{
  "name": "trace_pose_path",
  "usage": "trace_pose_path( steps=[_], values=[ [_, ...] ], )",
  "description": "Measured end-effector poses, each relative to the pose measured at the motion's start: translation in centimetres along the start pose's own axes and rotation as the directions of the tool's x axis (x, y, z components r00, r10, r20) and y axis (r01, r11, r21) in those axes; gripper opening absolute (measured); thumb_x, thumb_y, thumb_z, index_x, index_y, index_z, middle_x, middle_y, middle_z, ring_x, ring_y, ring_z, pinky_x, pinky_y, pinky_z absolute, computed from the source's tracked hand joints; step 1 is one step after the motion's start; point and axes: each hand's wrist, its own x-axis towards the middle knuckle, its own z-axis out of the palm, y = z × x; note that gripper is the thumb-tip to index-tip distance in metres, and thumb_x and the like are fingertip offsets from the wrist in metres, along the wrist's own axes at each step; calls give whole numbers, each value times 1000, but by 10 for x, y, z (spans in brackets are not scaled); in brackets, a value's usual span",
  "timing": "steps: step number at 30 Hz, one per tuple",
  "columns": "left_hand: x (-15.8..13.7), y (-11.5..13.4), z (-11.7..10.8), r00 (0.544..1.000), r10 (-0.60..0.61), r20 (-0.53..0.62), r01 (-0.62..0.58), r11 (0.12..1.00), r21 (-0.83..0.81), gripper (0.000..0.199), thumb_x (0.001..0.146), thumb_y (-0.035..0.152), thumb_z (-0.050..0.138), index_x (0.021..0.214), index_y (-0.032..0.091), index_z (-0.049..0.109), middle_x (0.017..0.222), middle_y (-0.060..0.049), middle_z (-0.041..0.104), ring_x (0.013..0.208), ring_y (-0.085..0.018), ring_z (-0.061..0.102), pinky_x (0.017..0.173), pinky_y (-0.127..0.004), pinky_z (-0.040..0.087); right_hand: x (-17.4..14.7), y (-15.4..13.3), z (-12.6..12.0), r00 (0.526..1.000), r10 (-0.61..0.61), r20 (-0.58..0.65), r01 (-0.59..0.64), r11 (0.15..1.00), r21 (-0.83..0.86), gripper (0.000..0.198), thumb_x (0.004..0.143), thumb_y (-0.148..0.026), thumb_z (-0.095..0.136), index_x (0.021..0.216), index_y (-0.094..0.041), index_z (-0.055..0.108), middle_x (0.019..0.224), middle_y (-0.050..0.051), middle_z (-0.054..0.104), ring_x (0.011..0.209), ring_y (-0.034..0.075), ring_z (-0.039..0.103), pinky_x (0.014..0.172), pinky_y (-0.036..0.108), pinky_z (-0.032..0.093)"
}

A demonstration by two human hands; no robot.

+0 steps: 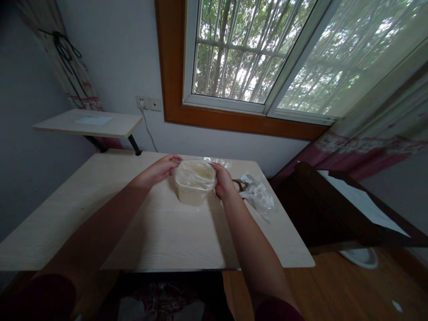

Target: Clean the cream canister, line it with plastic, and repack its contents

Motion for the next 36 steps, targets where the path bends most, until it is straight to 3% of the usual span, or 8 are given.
trace_pose_path(
  steps=[7, 12, 15, 17, 22, 27, 32, 36],
  values=[
    [-11, -1, -2, 971, 239, -3, -237, 967, 91, 39, 79, 17, 64, 118, 19, 63, 133, -12, 63, 114, -20, 63, 91, -32, 53, 5, 12, -5, 994, -14, -111, 16, 1000, 17, 32, 71, -47, 65, 88, -20, 66, 79, 7, 75, 84, 28, 73, 79, 41, 59],
    [-36, 30, 4, 767, 613, 189, -614, 617, 491, 22, 90, 25, 58, 105, 21, 74, 123, -9, 67, 130, -24, 54, 118, -44, 34, 3, 10, -20, 896, -267, -354, 193, 954, -230, 31, 71, -37, 63, 98, -22, 64, 105, 8, 74, 97, 25, 68, 89, 42, 55],
    [-56, 44, 13, 749, 491, 445, -658, 471, 588, 22, 90, 33, 64, 105, 23, 76, 117, -9, 72, 127, -27, 56, 123, -48, 23, -9, -10, -22, 787, -540, -299, 341, 784, -518, 25, 79, -37, 60, 98, -21, 68, 110, 9, 71, 103, 25, 65, 95, 42, 52],
    [-64, 47, 19, 753, 382, 535, -657, 446, 607, 22, 88, 38, 68, 102, 24, 77, 112, -8, 74, 122, -28, 60, 125, -51, 17, -18, -27, -17, 785, -612, -96, 433, 653, -622, 23, 88, -36, 54, 96, -22, 71, 105, 8, 73, 100, 24, 66, 94, 40, 52],
    [-66, 39, 27, 728, 298, 618, -683, 403, 610, 21, 81, 46, 75, 87, 26, 76, 98, -7, 75, 112, -29, 64, 125, -50, 14, -20, -53, 6, 853, -311, 419, 517, 395, -759, 29, 92, -28, 51, 102, -23, 78, 102, 7, 78, 94, 25, 71, 91, 38, 52],
    [-62, 35, 23, 739, 280, 612, -667, 433, 607, 20, 73, 44, 81, 72, 26, 73, 86, -6, 73, 106, -29, 66, 123, -49, 19, -3, -43, 19, 874, -84, 478, 485, 174, -857, 26, 82, -15, 59, 94, -22, 81, 96, 13, 80, 90, 30, 74, 89, 42, 53],
    [-58, 34, 21, 790, 211, 576, -600, 463, 653, 21, 64, 41, 86, 68, 27, 72, 84, -6, 73, 109, -31, 64, 118, -43, 31, 6, -23, 28, 916, 39, 400, 382, 228, -896, 18, 63, -9, 75, 53, -23, 68, 65, 12, 74, 79, 32, 74, 86, 46, 54],
    [-51, 33, 22, 819, 241, 520, -550, 588, 593, 20, 59, 34, 87, 58, 27, 68, 66, -4, 67, 95, -28, 68, 107, -38, 42, 9, -15, 34, 924, 25, 380, 358, 286, -889, 20, 64, -17, 80, 50, -23, 66, 60, 11, 72, 79, 31, 74, 87, 44, 55]
  ],
)
